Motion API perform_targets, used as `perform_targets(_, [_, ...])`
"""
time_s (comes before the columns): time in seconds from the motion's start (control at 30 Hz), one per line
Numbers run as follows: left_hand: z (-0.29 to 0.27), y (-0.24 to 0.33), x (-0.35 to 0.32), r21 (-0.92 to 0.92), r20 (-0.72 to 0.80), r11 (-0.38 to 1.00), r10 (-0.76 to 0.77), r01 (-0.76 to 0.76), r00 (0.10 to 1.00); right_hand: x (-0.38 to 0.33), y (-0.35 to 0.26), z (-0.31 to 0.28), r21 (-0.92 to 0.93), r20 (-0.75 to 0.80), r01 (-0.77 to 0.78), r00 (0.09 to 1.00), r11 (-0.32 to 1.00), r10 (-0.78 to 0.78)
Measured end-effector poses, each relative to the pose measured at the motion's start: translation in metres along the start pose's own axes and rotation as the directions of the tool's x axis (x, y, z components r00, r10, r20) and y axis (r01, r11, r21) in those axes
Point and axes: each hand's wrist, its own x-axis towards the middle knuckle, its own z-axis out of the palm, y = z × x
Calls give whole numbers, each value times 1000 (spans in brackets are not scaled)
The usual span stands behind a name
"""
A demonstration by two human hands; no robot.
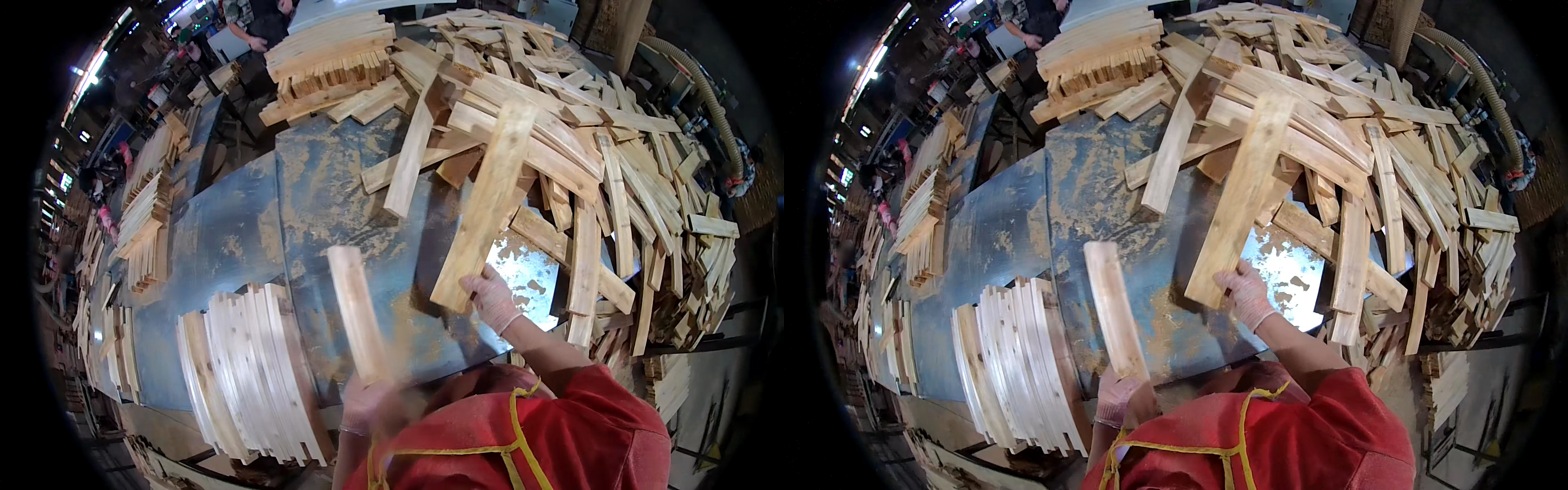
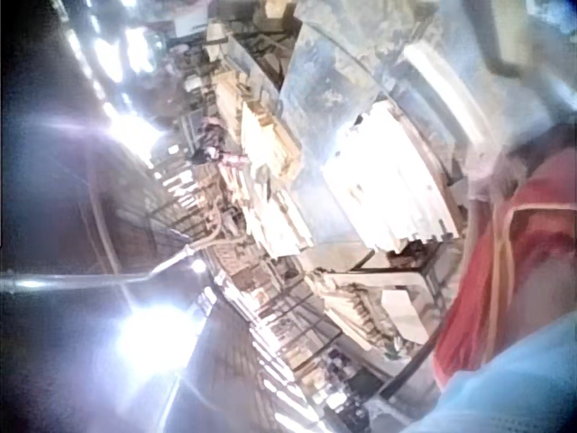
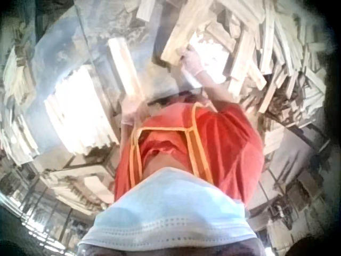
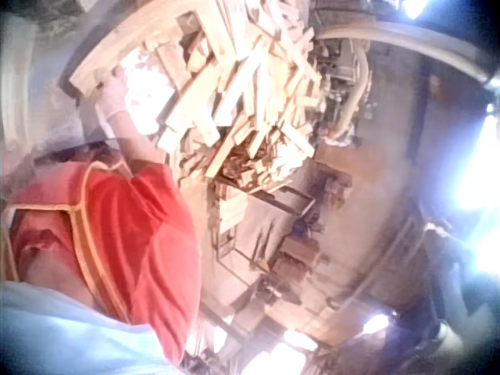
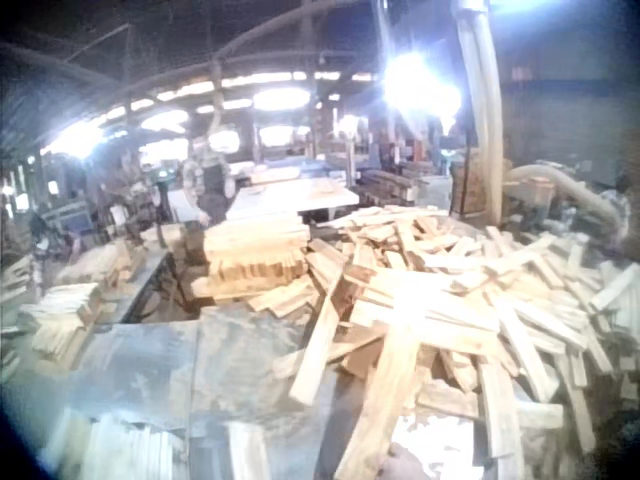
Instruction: The person sorts wooden planks on a metal table in a workshop. They pick up individual planks from a large pile, inspect them, and place them into a neat stack. Another person is visible in the background also handling wood.
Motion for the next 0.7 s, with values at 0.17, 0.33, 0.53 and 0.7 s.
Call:
perform_targets(0.17, [-86, -70, -21, 827, -560, 261, 304, 498, 771, -35, 54, 14, -200, 59, -57, 996, 978, 70])
perform_targets(0.33, [-117, -55, -35, 790, -613, 146, 225, 596, 757, -60, 84, 24, -116, 49, -57, 997, 992, 63])
perform_targets(0.53, [-69, -27, -34, 901, -429, 198, 292, 385, 855, 33, -170, 120, -261, 195, 560, 828, 786, -525])
perform_targets(0.7, [-6, -40, -4, 940, -144, 342, 412, -6, 900, 174, -207, 99, 92, 123, 459, 875, 884, -467])
